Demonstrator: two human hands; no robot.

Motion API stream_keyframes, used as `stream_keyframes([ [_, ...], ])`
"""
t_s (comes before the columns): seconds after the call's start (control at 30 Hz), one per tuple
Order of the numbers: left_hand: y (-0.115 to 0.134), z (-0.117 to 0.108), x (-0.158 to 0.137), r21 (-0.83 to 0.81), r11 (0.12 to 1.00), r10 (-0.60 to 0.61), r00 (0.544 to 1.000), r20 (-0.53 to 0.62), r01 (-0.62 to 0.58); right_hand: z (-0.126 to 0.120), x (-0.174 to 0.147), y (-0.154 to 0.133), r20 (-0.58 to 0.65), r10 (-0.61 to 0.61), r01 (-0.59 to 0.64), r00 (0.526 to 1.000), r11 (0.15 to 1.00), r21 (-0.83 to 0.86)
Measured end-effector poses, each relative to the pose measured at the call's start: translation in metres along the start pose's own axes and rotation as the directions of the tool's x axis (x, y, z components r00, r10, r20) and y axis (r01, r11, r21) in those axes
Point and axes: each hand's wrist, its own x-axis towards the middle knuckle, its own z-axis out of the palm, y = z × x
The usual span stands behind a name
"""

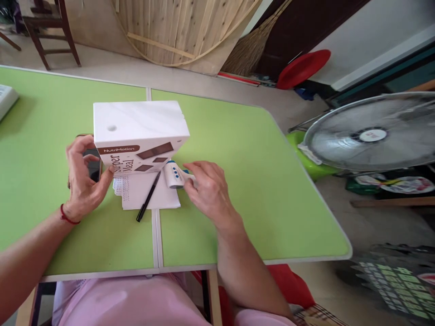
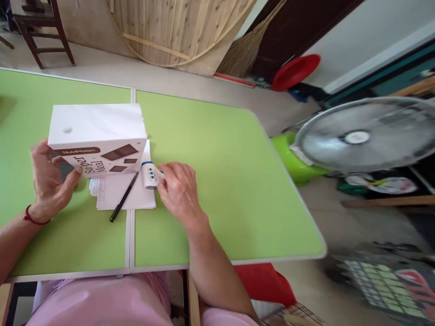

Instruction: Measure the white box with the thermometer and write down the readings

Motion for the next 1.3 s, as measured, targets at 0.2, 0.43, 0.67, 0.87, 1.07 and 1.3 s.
stream_keyframes([
  [0.2,0.025,-0.006,-0.001,-0.038,0.93,0.357,0.922,-0.147,-0.366,0.004,0.004,-0.032,-0.131,-0.281,0.298,0.951,0.944,0.14],
  [0.43,0.052,-0.004,-0.011,0.33,0.795,0.171,0.71,0.683,-0.509,0.016,-0.007,-0.052,0.057,-0.327,0.325,0.943,0.945,0.039],
  [0.67,0.091,-0.015,-0.015,0.386,0.78,-0.174,0.422,0.89,-0.492,-0.004,0.003,-0.049,0.325,-0.214,0.158,0.921,0.969,0.192],
  [0.87,0.106,-0.019,-0.013,0.324,0.81,-0.229,0.246,0.942,-0.489,-0.007,-0.004,-0.047,0.107,-0.1,0.049,0.989,0.915,0.399],
  [1.07,0.114,-0.019,-0.014,0.343,0.812,-0.267,0.222,0.938,-0.472,-0.012,-0.01,-0.076,0.021,0.049,-0.048,0.999,0.643,0.765],
  [1.3,0.115,-0.017,-0.024,0.373,0.795,-0.268,0.275,0.923,-0.478,0.005,-0.013,-0.094,0.304,0.205,-0.367,0.93,0.529,0.765],
])
